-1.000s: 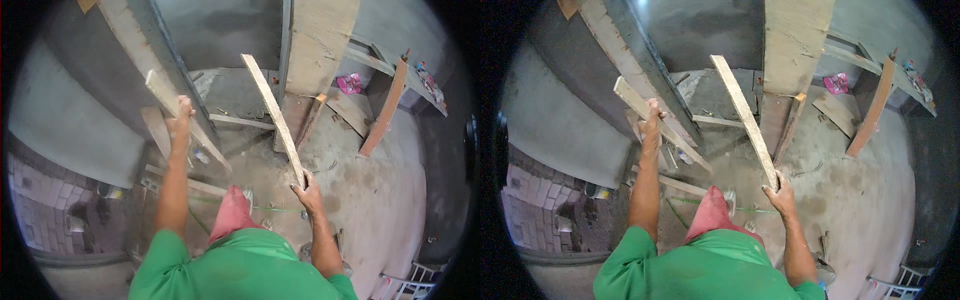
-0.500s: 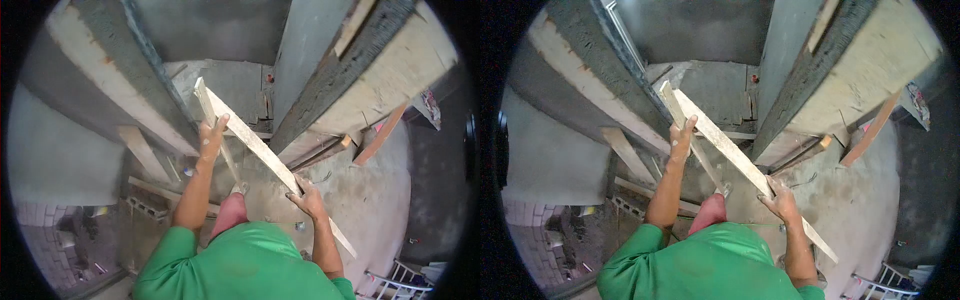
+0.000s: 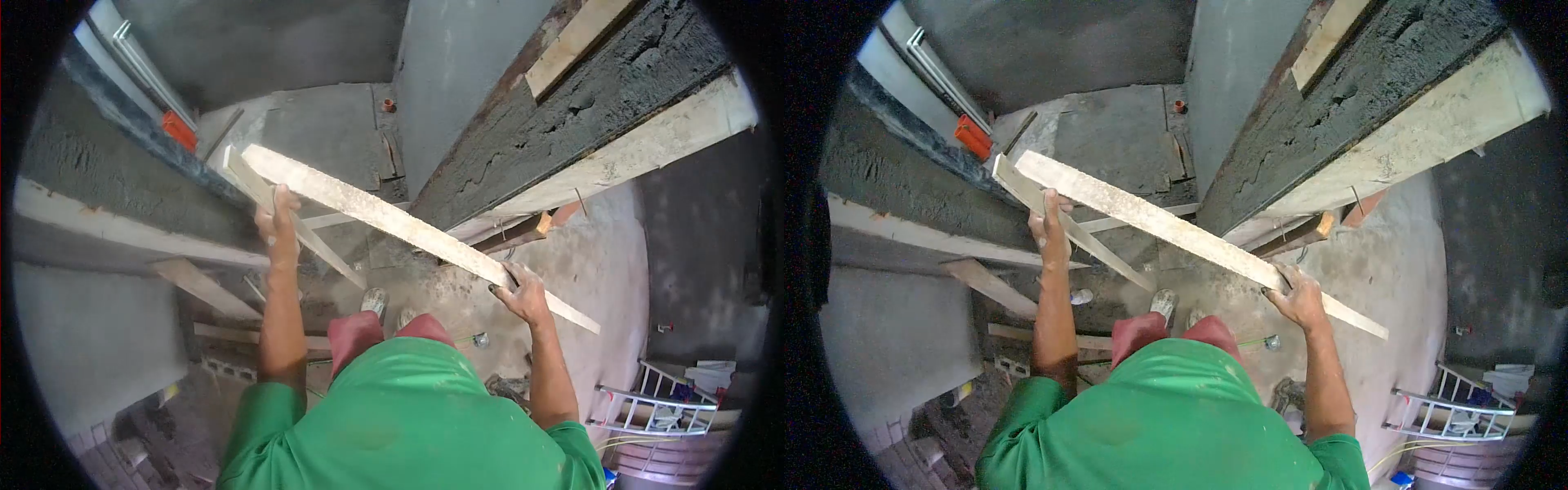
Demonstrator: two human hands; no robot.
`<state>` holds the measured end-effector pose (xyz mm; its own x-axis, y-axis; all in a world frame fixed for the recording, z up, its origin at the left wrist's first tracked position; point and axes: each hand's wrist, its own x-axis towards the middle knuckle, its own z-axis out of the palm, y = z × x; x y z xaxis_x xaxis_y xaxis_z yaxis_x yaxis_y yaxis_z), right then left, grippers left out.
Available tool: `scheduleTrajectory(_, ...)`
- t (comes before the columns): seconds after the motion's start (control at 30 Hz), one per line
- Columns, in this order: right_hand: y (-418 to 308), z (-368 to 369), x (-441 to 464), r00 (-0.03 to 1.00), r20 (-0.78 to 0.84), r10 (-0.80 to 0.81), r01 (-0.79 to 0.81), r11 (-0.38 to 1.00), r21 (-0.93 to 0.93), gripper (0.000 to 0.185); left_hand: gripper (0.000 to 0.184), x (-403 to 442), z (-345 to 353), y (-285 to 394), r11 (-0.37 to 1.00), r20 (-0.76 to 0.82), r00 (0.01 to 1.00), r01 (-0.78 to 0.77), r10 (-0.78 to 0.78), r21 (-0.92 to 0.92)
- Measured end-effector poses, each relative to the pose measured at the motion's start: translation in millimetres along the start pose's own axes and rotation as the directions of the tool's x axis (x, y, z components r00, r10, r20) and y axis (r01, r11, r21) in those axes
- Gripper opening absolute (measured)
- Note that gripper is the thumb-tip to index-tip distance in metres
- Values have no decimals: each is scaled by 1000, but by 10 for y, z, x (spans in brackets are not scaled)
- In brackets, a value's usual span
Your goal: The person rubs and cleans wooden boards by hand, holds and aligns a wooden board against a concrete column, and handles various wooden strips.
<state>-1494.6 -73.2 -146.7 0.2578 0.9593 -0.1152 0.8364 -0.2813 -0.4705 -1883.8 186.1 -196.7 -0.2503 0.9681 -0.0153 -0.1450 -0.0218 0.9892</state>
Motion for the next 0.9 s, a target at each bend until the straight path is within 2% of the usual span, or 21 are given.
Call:
scheduleTrajectory(0.07,34,19,77,998,12,-58,57,998,23,57,37,-45,-79,-137,998,-41,998,-59,57,-35)
scheduleTrajectory(0.13,65,26,112,999,35,-40,40,999,-12,56,43,-177,-172,-261,987,22,1000,14,-17,162)
scheduleTrajectory(0.17,92,24,130,996,55,-70,70,998,3,56,43,-254,-241,-380,984,-12,1000,9,-7,179)
scheduleTrajectory(0.23,223,41,66,997,70,-14,8,996,93,55,48,-418,-326,-676,930,37,996,59,-78,362)
scheduleTrajectory(0.27,311,66,24,997,82,-14,5,995,102,55,48,-502,-340,-757,925,32,996,65,-82,375)
scheduleTrajectory(0.33,519,84,-83,995,97,15,-24,995,94,56,51,-665,-288,-988,902,37,999,-26,11,432)
scheduleTrajectory(0.4,645,62,-228,993,107,46,-52,997,59,56,50,-707,-342,-1365,908,-5,1000,-11,14,420)
scheduleTrajectory(0.47,716,101,-300,991,131,33,-38,999,39,56,47,-733,-416,-1479,814,-137,975,223,-176,536)
scheduleTrajectory(0.5,776,94,-361,987,148,68,-84,991,105,56,36,-736,-420,-1711,809,-290,953,238,-87,537)
scheduleTrajectory(0.53,798,84,-404,980,167,104,-132,977,168,56,36,-787,-433,-1714,804,-317,945,246,-76,541)
scheduleTrajectory(0.6,775,88,-475,967,213,139,-174,972,159,55,27,-844,-475,-1717,936,-354,909,297,-219,186)
scheduleTrajectory(0.63,865,141,-532,967,204,153,-196,958,211,54,21,-831,-555,-1764,923,-360,873,378,-329,71)
scheduleTrajectory(0.67,950,193,-603,966,194,174,-221,940,260,53,21,-788,-672,-1894,922,-366,871,380,-329,75)
scheduleTrajectory(0.73,1135,350,-733,964,196,178,-226,940,257,53,22,-673,-887,-2160,736,-320,678,669,-661,-102)
scheduleTrajectory(0.77,1144,368,-747,965,193,180,-226,941,252,53,22,-633,-960,-2277,735,-318,677,669,-663,-109)
scheduleTrajectory(0.83,1056,366,-760,969,192,155,-198,953,229,54,24,-523,-1072,-2489,815,-299,762,564,-575,-133)
scheduleTrajectory(0.87,990,354,-757,970,199,136,-178,961,210,54,24,-467,-1088,-2494,812,-296,758,567,-581,-141)
scheduleTrajectory(0.9,951,351,-759,949,248,196,-256,936,240,57,25,-378,-1110,-2500,812,-292,761,568,-580,-134)
